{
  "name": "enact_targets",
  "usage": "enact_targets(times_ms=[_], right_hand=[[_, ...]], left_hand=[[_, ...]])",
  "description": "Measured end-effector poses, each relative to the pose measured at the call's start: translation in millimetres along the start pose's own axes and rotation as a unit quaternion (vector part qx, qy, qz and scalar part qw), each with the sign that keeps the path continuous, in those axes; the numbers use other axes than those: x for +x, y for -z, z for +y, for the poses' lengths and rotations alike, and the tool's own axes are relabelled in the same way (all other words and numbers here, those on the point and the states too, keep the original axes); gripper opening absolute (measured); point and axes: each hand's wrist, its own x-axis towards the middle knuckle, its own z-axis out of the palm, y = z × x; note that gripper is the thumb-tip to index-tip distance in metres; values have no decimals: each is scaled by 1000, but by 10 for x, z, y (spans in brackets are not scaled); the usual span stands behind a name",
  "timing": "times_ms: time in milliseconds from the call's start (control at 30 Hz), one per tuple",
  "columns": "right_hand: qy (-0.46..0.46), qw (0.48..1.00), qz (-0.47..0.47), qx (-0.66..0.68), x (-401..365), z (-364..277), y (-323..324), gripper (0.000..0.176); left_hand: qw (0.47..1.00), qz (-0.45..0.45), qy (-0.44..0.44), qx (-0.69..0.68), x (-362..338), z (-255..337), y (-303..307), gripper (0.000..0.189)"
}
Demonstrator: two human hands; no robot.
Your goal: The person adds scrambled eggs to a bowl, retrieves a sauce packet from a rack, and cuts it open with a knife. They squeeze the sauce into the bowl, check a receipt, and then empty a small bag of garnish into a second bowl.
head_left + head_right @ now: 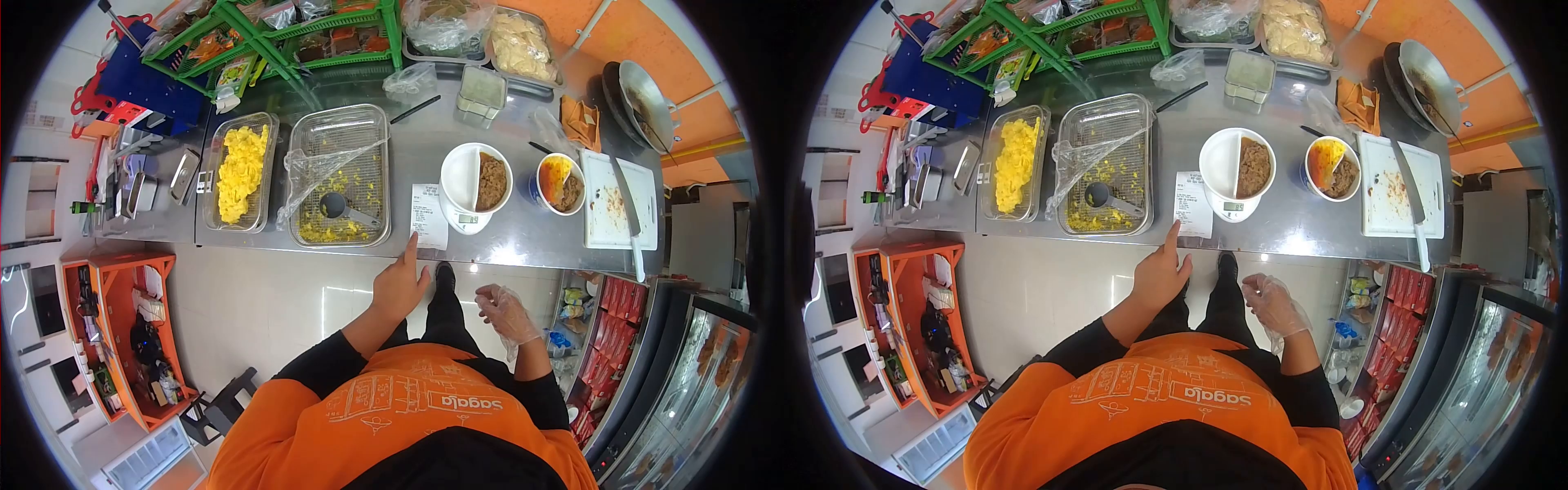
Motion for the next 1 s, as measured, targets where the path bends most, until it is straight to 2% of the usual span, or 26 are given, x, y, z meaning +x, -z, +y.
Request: enact_targets(times_ms=[433, 500, 1000], right_hand=[[-7, 1000, -9, 10, -13, 61, -1, 32], [-1, 1000, -13, 1, -13, 77, 1, 32], [4, 1000, -8, -16, -20, 161, -9, 33]], left_hand=[[1000, -2, 14, -2, -16, -19, -26, 74], [999, -34, 29, 4, -9, -19, -4, 75], [998, -49, 37, 1, -32, -24, -4, 76]])
